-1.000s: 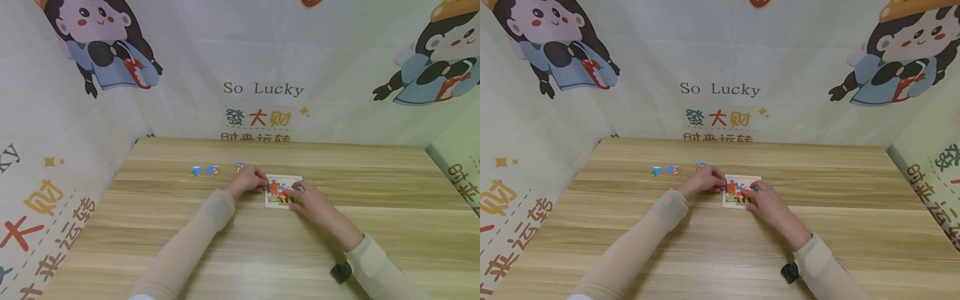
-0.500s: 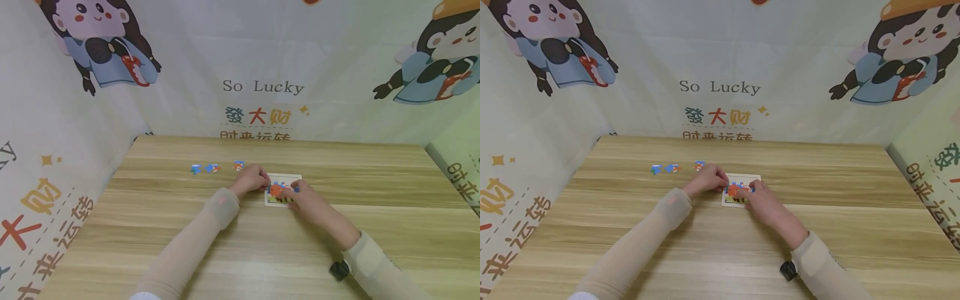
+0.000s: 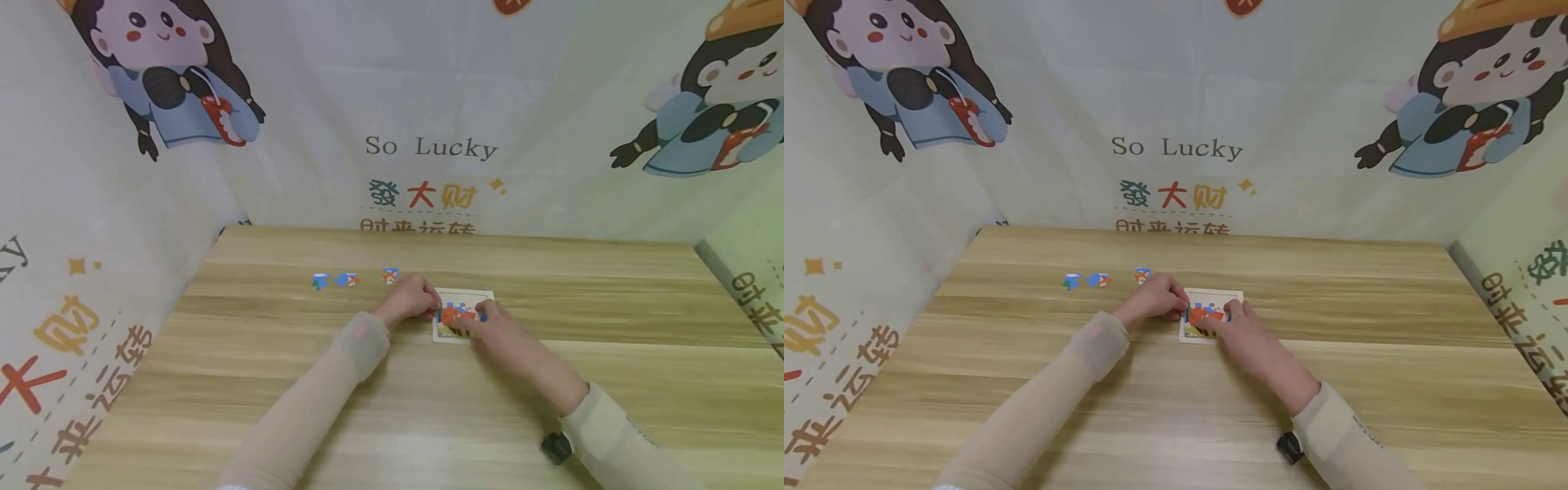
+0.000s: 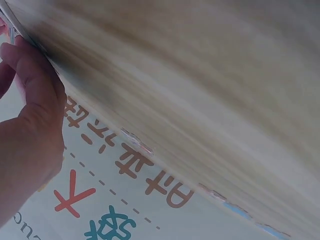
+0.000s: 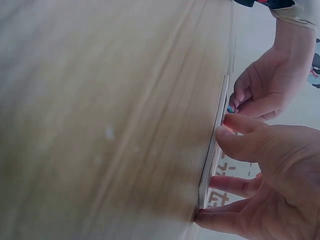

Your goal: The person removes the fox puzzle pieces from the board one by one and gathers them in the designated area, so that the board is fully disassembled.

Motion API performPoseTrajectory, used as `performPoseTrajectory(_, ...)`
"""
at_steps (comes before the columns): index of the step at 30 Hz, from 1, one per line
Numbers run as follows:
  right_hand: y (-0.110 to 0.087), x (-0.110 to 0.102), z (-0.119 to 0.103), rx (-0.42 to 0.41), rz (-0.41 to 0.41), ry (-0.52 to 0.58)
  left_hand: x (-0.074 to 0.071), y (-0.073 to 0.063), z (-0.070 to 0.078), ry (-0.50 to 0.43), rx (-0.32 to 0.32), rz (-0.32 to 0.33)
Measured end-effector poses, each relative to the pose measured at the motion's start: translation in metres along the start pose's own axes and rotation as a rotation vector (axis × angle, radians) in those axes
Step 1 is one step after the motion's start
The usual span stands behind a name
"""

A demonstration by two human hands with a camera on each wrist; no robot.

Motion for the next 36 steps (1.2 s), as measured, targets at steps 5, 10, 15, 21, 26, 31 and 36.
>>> performPoseTrajectory(5, 0.001, 0.000, -0.001, 0.012, -0.024, -0.010, -0.011, 0.000, -0.003, -0.070, -0.016, 0.049)
performPoseTrajectory(10, 0.002, 0.001, 0.000, 0.016, -0.044, 0.004, -0.029, -0.006, -0.004, -0.115, -0.014, 0.062)
performPoseTrajectory(15, 0.001, 0.000, 0.004, 0.027, -0.047, 0.034, -0.051, -0.014, -0.005, -0.124, 0.007, 0.069)
performPoseTrajectory(21, 0.001, -0.001, 0.005, 0.035, -0.043, 0.030, -0.077, -0.024, -0.015, -0.136, 0.020, 0.098)
performPoseTrajectory(26, 0.002, -0.001, 0.003, 0.026, -0.035, 0.029, -0.099, -0.035, -0.027, -0.148, 0.009, 0.126)
performPoseTrajectory(31, 0.001, -0.001, 0.001, 0.003, -0.024, 0.011, -0.117, -0.046, -0.044, -0.131, 0.019, 0.153)
performPoseTrajectory(36, -0.002, -0.001, -0.002, -0.012, -0.020, 0.021, -0.131, -0.059, -0.062, -0.132, -0.002, 0.177)
Point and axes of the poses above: each hand's wrist, its own y-axis towards the middle knuckle, its own x-axis out of the palm, z = x × y, the point moved 10 cm from there along y, towards the middle knuckle, and after that the axes turned 8 degrees about x, right-handed, at the moved point
